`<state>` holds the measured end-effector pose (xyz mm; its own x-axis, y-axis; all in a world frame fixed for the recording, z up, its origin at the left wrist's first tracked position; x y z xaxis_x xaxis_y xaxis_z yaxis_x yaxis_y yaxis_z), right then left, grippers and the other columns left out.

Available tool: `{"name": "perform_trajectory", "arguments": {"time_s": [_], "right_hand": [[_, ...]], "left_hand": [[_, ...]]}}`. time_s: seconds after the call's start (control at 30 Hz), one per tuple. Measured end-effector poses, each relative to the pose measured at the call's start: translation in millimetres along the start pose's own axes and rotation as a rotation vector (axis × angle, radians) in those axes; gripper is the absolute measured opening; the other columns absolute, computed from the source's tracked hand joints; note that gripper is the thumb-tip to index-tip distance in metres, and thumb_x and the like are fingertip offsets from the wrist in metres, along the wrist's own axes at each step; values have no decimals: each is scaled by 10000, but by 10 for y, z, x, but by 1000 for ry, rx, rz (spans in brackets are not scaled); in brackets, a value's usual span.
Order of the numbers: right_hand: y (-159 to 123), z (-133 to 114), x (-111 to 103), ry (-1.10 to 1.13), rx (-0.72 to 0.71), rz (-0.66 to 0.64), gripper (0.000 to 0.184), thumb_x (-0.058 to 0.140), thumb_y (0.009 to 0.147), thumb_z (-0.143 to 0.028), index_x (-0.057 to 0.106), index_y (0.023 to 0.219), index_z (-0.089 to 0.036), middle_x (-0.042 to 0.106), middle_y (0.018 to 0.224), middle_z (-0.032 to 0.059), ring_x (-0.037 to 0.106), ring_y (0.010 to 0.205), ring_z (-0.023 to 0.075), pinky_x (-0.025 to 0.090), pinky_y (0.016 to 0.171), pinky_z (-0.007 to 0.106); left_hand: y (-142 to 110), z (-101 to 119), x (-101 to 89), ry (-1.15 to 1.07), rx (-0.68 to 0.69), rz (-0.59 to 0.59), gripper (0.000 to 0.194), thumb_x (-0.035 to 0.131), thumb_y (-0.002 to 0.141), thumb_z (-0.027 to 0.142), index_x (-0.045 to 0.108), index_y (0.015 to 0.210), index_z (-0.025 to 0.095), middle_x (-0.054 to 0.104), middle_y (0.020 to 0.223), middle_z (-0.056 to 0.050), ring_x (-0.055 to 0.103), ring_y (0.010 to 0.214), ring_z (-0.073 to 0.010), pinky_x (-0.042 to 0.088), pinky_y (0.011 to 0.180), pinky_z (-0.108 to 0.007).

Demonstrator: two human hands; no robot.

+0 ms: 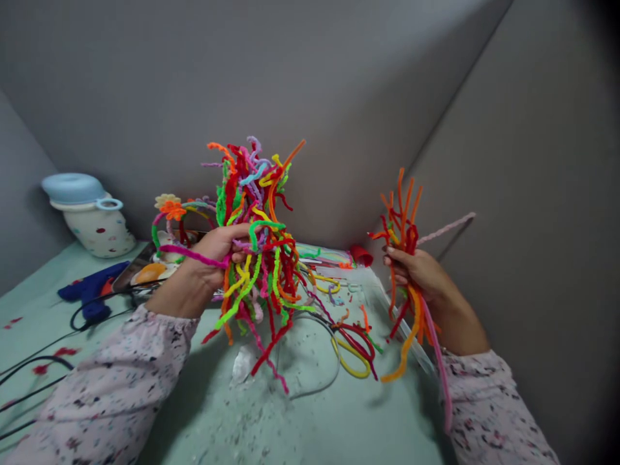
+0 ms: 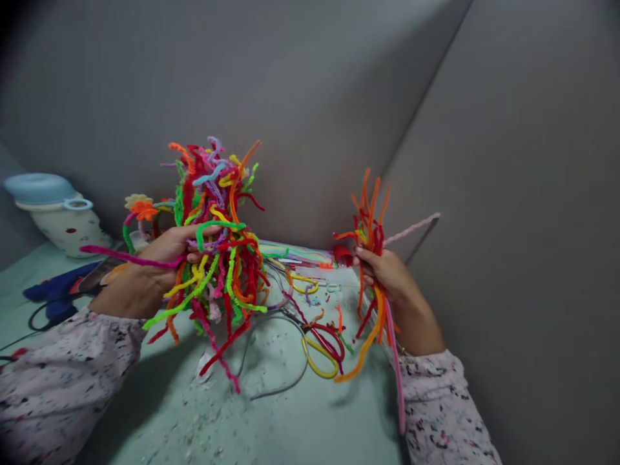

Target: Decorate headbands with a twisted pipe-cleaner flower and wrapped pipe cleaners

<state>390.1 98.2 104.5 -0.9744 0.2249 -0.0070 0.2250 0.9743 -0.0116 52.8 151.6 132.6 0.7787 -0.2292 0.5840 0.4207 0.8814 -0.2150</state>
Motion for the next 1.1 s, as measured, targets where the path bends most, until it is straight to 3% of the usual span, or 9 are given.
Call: {"name": "perform_trajectory", "arguments": {"time_s": [0.13,0.23,0.33,0.4,0.47,0.6,0.83,0.97,1.1], "right_hand": [[-190,-120,147,129,34,-1,180,685,714,-292,553,713,-170,444,502,-60,251,357,23,241,296,134],[-378,-281,284,204,26,51,182,681,716,-259,524,680,-175,358,459,-83,244,348,21,253,290,119],[-550,-398,448,245,26,44,240,682,739,-277,478,650,-189,301,434,-98,244,335,25,269,286,117],[-628,-410,559,284,61,-5,269,673,757,-305,460,637,-193,291,427,-99,247,330,27,285,290,121],[-660,-394,658,331,95,-54,239,668,760,-310,487,661,-191,298,426,-99,238,328,27,286,289,124],[-573,-275,961,386,182,-180,205,666,759,-309,524,689,-178,337,418,-95,235,321,24,270,282,124],[-375,167,1745,337,283,-382,212,691,744,-334,573,739,-158,389,400,-94,297,322,26,280,301,127],[-286,347,1862,289,230,-314,229,698,726,-358,578,726,-163,427,407,-84,325,327,40,279,302,147],[-256,475,1852,182,205,-244,270,704,712,-376,552,629,-169,453,420,-69,346,328,47,287,306,170]], "left_hand": [[79,-50,59,67,21,42,228,614,729,88,485,545,130,414,352,60,329,235,-12,237,249,-95],[231,-120,301,48,28,-30,197,639,713,92,505,574,129,416,366,65,323,251,-16,244,268,-117],[330,-137,583,69,122,-106,187,691,674,103,527,587,123,507,438,30,447,338,-49,385,369,-153],[324,-187,653,103,135,-77,256,713,663,143,493,532,140,475,405,35,443,331,-67,403,381,-187],[263,-257,711,79,119,-139,250,703,677,143,500,531,136,464,414,38,432,346,-54,393,389,-174],[142,-476,584,-46,-34,-204,91,607,701,52,576,648,119,471,446,43,458,374,-60,467,453,-185],[145,-806,119,-198,-141,-50,128,556,754,29,631,817,112,636,609,-51,641,541,-150,565,557,-257],[160,-915,81,-186,-133,-79,81,602,751,50,655,792,95,663,632,-68,633,506,-140,566,551,-242],[143,-977,114,-108,-116,-114,93,655,735,100,667,824,78,697,689,-110,666,552,-188,570,558,-280]]}}
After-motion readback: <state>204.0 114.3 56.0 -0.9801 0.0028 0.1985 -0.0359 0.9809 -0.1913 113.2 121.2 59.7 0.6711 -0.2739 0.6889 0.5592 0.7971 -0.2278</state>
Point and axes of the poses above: each hand's wrist, its own y-axis towards the middle knuckle, its own x-axis out of the palm, z = x × y, the point moved 8 cm from there along y, towards the middle knuckle
